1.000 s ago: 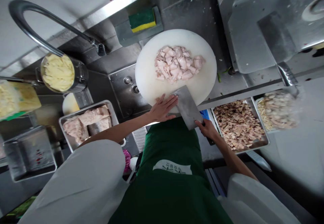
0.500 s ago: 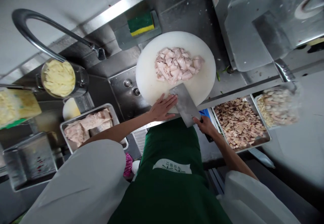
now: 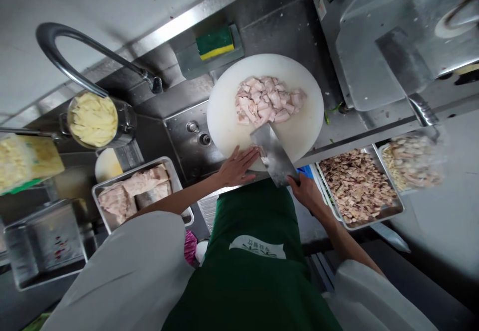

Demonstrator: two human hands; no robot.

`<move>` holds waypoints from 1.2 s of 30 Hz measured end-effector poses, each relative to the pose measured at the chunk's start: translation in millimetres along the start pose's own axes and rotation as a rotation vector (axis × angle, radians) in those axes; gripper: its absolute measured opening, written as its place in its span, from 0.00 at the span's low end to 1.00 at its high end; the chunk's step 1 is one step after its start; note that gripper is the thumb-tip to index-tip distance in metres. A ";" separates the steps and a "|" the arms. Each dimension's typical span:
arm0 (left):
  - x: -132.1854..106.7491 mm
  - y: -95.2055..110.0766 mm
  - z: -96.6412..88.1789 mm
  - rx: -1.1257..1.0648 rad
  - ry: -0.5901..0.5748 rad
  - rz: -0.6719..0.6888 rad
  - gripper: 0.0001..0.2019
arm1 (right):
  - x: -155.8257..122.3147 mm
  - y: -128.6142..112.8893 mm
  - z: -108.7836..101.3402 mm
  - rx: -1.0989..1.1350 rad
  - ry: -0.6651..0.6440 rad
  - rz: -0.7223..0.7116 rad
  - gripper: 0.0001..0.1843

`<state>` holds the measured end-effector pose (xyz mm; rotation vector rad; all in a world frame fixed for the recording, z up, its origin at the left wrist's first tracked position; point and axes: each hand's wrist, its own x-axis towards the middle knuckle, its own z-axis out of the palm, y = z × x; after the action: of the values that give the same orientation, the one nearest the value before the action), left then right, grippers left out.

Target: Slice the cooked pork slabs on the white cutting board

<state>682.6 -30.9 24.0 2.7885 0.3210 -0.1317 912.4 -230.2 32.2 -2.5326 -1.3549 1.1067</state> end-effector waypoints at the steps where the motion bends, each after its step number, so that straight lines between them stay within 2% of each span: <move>1: -3.0 -0.4 1.3 0.004 0.008 -0.013 0.39 | -7.1 -4.4 -2.7 -0.043 0.002 -0.010 0.21; 5: -9.2 -1.8 8.8 -0.007 0.033 -0.041 0.40 | -29.3 -26.1 -12.0 -0.190 -0.013 -0.029 0.21; 9: -11.0 -4.2 13.4 -0.031 0.023 -0.039 0.41 | -37.1 -40.4 -14.3 -0.285 -0.064 -0.041 0.19; 13: -12.1 -7.3 15.0 -0.057 0.002 -0.036 0.40 | -35.8 -49.3 -10.3 -0.320 -0.118 -0.029 0.19; 17: -10.9 -10.0 14.8 -0.085 0.016 -0.013 0.40 | -20.7 -57.7 -6.1 -0.285 -0.090 0.033 0.22; 20: -9.5 -11.2 12.2 -0.093 0.027 0.003 0.38 | 1.3 -46.9 -9.8 -0.165 -0.058 0.021 0.21; 23: -12.6 -12.6 10.0 -0.110 0.041 0.002 0.35 | 21.3 -19.1 -19.1 -0.017 -0.084 -0.040 0.19; 25: -18.5 -14.0 11.1 -0.141 0.068 -0.019 0.33 | 27.4 -0.8 -24.2 0.039 -0.070 -0.027 0.20; 28: -30.0 -14.9 17.2 -0.220 0.211 -0.159 0.32 | 23.5 11.9 -26.4 0.054 0.006 0.050 0.23; 31: -37.9 -9.7 25.3 -0.311 0.461 -0.406 0.33 | 12.0 5.3 -24.6 0.080 0.084 0.102 0.27; 33: -38.0 -0.2 29.9 -0.361 0.595 -0.547 0.33 | 6.5 -1.9 -23.2 0.138 0.096 0.086 0.28; 34: -36.0 6.6 31.9 -0.381 0.627 -0.601 0.33 | 5.2 -3.7 -22.8 0.165 0.094 0.075 0.27; 36: -26.7 23.7 35.5 -0.398 0.605 -0.671 0.33 | 4.8 -0.7 -23.1 0.205 0.102 0.090 0.27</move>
<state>660.4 -70.1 1.5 2.1601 1.2601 0.5665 927.9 -220.1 46.9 -2.4833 -1.0550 1.0550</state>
